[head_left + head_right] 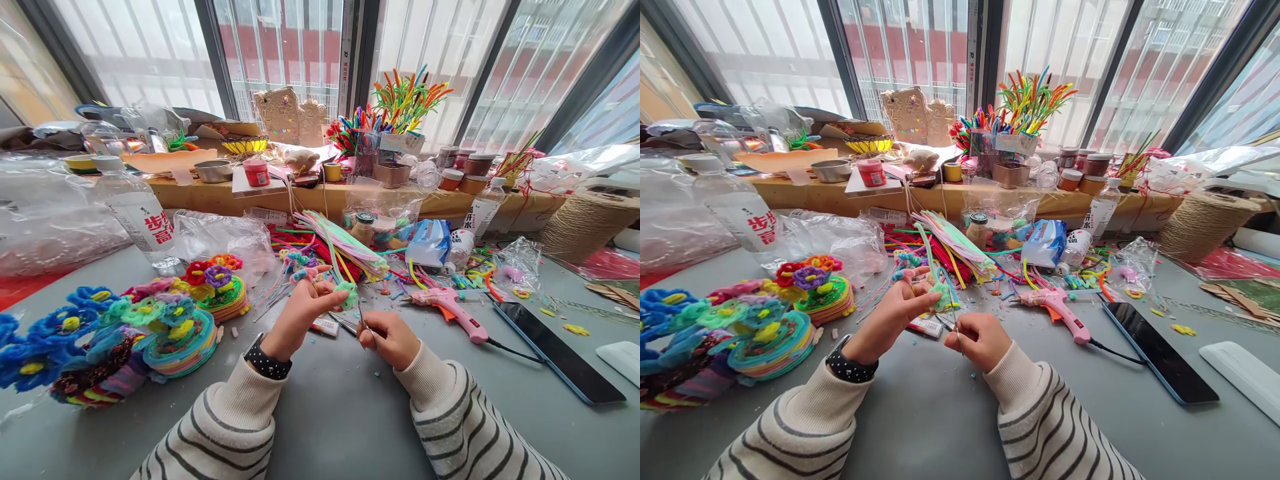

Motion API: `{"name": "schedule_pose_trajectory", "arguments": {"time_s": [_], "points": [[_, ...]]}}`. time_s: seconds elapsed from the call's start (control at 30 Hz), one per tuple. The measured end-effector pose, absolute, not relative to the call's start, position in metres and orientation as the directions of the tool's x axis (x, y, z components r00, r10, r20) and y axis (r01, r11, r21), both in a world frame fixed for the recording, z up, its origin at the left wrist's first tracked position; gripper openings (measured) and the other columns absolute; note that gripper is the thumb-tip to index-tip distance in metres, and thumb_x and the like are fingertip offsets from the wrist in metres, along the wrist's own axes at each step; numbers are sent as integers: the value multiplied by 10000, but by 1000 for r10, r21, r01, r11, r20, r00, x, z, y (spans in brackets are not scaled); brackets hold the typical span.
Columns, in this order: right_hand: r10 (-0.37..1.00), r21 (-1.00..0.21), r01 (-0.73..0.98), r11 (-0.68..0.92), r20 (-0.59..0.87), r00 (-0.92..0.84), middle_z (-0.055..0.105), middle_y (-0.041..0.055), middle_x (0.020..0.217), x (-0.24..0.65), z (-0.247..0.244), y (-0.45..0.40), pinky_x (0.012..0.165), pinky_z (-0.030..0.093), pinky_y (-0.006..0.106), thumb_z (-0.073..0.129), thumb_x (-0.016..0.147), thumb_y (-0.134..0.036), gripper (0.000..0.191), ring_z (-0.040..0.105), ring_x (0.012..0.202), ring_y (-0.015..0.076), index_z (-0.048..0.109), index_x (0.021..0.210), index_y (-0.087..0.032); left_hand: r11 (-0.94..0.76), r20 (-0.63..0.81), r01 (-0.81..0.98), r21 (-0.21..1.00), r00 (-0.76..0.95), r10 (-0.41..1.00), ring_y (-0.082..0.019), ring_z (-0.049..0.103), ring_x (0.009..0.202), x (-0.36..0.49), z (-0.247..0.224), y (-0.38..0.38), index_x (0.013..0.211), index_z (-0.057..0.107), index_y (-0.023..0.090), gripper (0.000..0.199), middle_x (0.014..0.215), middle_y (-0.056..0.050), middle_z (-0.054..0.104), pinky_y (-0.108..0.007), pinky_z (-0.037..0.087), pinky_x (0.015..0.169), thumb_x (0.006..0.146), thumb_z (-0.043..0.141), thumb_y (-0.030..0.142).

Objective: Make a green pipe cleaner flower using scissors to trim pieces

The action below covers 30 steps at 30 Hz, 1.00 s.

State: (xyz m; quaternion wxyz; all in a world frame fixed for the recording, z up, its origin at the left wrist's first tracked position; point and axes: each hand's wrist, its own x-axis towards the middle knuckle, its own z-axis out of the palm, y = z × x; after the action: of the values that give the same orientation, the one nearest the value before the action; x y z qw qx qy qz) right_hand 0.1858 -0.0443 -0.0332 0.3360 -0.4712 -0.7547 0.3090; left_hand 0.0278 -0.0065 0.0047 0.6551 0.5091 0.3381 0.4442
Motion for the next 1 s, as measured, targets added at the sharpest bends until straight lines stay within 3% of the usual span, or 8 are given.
{"name": "schedule_pose_trajectory", "arguments": {"time_s": [0.4, 0.63, 0.8, 1.0], "points": [[927, -762, 527, 375, 299, -227, 394, -28, 403, 184, -32, -43, 446, 293, 206, 370, 719, -568, 509, 353, 420, 77, 353, 399, -173, 130, -41, -278, 952, 306, 951, -72, 493, 587, 30, 5, -8, 1071, 353, 175, 593, 622, 57, 471, -194, 419, 556, 567, 667, 185], [943, -796, 511, 324, 231, -239, 349, -29, 434, 188, -30, -43, 436, 266, 214, 250, 656, -704, 582, 311, 433, 83, 371, 454, -172, 120, -21, -300, 946, 316, 949, -112, 550, 689, 28, 9, -7, 1074, 341, 222, 555, 765, 18, 500, -272, 471, 640, 607, 639, 186], [934, -781, 534, 323, 171, -314, 382, -20, 478, 188, -34, -43, 470, 285, 219, 216, 654, -715, 607, 336, 472, 91, 413, 502, -162, 129, -39, -276, 952, 309, 950, -90, 515, 660, 28, 12, -9, 1075, 351, 209, 544, 728, 20, 495, -197, 449, 556, 612, 635, 183], [922, -783, 521, 340, 168, -349, 413, -12, 495, 187, -36, -43, 465, 295, 214, 232, 658, -707, 603, 361, 483, 93, 438, 525, -157, 117, -29, -267, 956, 315, 949, -88, 505, 643, 30, 8, -9, 1020, 397, 188, 505, 688, 33, 479, -204, 442, 572, 585, 654, 195]]}}
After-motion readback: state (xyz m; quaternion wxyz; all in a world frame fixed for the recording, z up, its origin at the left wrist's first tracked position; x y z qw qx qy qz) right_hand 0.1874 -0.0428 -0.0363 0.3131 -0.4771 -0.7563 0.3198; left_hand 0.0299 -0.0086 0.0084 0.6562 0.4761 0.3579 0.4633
